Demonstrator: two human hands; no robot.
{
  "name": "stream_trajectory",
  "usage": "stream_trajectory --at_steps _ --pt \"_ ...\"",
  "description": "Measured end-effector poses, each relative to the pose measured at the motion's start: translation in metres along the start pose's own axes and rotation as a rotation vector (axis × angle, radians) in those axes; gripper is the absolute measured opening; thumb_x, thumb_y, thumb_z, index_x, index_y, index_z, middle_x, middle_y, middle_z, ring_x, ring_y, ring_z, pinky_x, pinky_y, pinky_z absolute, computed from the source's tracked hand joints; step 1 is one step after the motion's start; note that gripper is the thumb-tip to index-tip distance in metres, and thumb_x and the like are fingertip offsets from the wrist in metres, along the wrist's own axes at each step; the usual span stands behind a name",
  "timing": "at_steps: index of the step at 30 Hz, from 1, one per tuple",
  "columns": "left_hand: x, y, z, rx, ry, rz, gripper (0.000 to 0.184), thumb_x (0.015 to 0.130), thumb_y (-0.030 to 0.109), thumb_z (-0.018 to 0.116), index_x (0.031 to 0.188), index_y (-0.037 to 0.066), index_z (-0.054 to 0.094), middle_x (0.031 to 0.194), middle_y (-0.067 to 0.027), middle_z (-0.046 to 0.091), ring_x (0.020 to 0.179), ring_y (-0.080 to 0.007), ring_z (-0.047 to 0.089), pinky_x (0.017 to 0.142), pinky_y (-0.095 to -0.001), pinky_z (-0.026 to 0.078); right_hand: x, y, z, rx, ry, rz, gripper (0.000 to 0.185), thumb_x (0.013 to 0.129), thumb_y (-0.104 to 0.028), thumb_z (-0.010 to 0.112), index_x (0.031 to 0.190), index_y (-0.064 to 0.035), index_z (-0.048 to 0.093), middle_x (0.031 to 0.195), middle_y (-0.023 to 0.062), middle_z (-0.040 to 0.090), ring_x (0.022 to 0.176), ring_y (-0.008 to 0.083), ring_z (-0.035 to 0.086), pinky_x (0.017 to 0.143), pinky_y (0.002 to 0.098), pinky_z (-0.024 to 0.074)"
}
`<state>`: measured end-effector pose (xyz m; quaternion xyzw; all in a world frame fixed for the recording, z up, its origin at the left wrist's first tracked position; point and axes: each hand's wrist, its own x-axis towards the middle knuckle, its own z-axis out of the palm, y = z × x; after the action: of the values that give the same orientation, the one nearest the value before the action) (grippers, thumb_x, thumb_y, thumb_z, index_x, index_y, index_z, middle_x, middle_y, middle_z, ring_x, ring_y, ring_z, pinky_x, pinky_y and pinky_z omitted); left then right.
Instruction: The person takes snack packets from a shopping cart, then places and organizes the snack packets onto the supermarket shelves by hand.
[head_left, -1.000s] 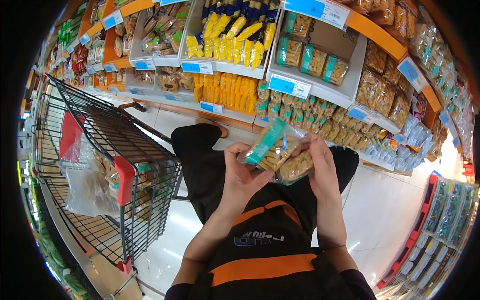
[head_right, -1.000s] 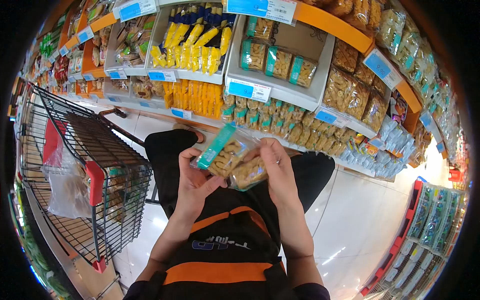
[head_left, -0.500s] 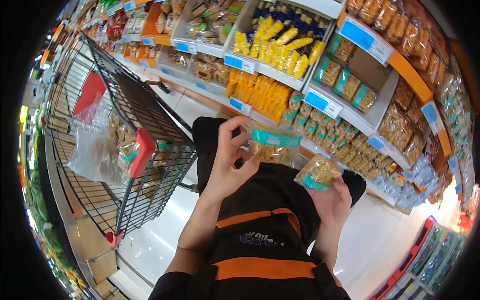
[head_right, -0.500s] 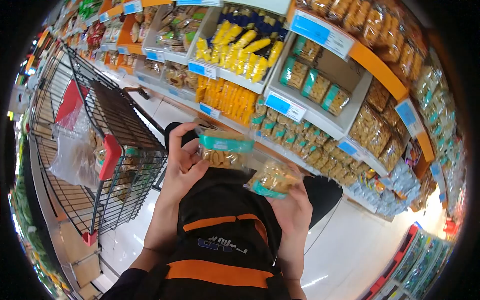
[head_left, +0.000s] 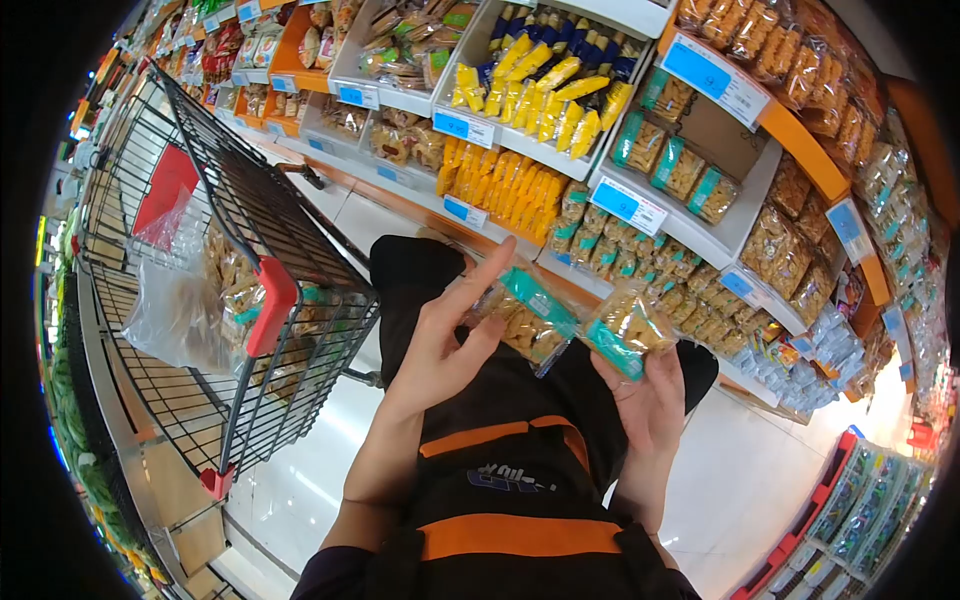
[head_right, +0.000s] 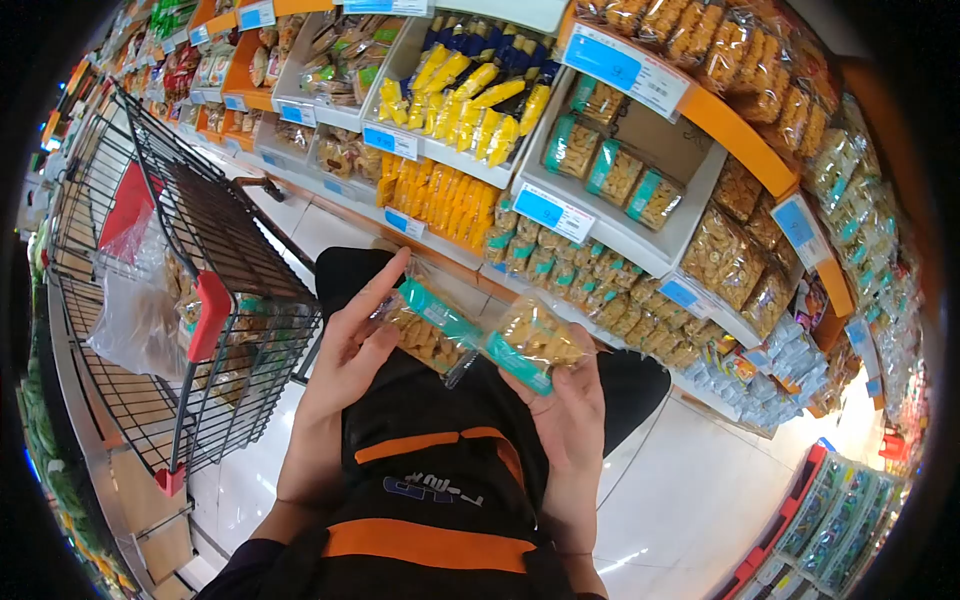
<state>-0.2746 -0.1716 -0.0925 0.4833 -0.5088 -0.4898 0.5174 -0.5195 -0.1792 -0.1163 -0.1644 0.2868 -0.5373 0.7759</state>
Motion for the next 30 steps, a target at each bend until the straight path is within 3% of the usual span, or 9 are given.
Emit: stream_trajectory --at_steps 9,13,16,19,25,27,29,30 --pt "0.003 0.000 0.003 0.006 -0.003 0.028 0.062 0.083 -0.010 0.046 0.144 0.000 0.039 0.141 -0.0110 0.048 0.113 -0.0094 0.050 0.084 -0.0199 0.043 -0.001 -0.004 0.002 -0.034 -0.016 0.015 0.056 0.090 -0.003 0.058 0.139 -0.0101 0.031 0.139 0.0180 0.043 0.129 0.0331 0.047 0.103 0.0533 0.0433" --pt "0.001 -0.002 0.003 0.023 -0.002 -0.014 0.063 0.084 -0.009 0.045 0.145 0.001 0.037 0.140 -0.0106 0.049 0.114 -0.0102 0.050 0.087 -0.0201 0.042 -0.003 -0.006 0.006 -0.032 -0.012 0.007 0.060 0.085 0.007 0.055 0.138 -0.0100 0.032 0.137 0.0148 0.044 0.128 0.0289 0.047 0.106 0.0441 0.0414" --pt "-0.002 -0.002 0.002 0.029 0.009 -0.098 0.064 0.084 -0.009 0.045 0.146 0.002 0.035 0.138 -0.0096 0.050 0.113 -0.0103 0.050 0.090 -0.0205 0.041 -0.002 -0.004 0.007 -0.168 -0.031 -0.073 0.067 0.081 0.010 0.057 0.140 -0.0076 0.030 0.138 0.0166 0.042 0.129 0.0351 0.046 0.105 0.0528 0.0426" --pt "-0.002 0.003 0.003 0.018 0.012 -0.183 0.065 0.084 -0.010 0.045 0.147 0.002 0.034 0.136 -0.0084 0.050 0.113 -0.0100 0.050 0.092 -0.0212 0.040 -0.001 -0.007 0.010 -0.248 -0.038 -0.057 0.071 0.079 0.012 0.058 0.141 -0.0076 0.030 0.136 0.0133 0.043 0.129 0.0304 0.046 0.105 0.0492 0.0432" --pt "0.000 0.000 0.002 0.052 0.009 -0.150 0.063 0.087 -0.009 0.043 0.148 0.002 0.033 0.136 -0.0080 0.049 0.114 -0.0105 0.049 0.095 -0.0226 0.039 0.001 -0.008 0.015 -0.457 -0.008 -0.163 0.073 0.080 0.011 0.062 0.143 -0.0041 0.028 0.135 0.0109 0.044 0.127 0.0223 0.046 0.100 0.0346 0.0458" --pt "0.000 -0.004 0.006 0.097 0.061 -0.126 0.063 0.086 0.000 0.046 0.148 0.008 0.036 0.107 0.0004 0.050 0.087 -0.0056 0.044 0.072 -0.0192 0.037 0.002 -0.007 0.011 -0.485 -0.049 -0.209 0.070 0.082 0.012 0.060 0.143 -0.0056 0.030 0.135 0.0110 0.045 0.125 0.0190 0.046 0.097 0.0298 0.0451" --pt "0.001 -0.005 0.008 0.119 0.089 -0.117 0.063 0.086 0.004 0.047 0.147 0.010 0.038 0.093 0.0046 0.051 0.073 -0.0032 0.042 0.061 -0.0174 0.036 0.001 -0.009 0.012 -0.542 -0.062 -0.227 0.066 0.084 0.012 0.059 0.142 -0.0064 0.033 0.133 0.0099 0.045 0.122 0.0166 0.047 0.095 0.0274 0.0444" --pt "0.002 -0.004 0.009 0.120 0.091 -0.123 0.063 0.086 0.004 0.047 0.147 0.011 0.038 0.093 0.0045 0.052 0.073 -0.0032 0.042 0.061 -0.0174 0.036 0.000 -0.012 0.016 -0.584 -0.054 -0.222 0.064 0.084 0.011 0.059 0.141 -0.0064 0.035 0.132 0.0087 0.046 0.120 0.0159 0.048 0.095 0.0274 0.0442"
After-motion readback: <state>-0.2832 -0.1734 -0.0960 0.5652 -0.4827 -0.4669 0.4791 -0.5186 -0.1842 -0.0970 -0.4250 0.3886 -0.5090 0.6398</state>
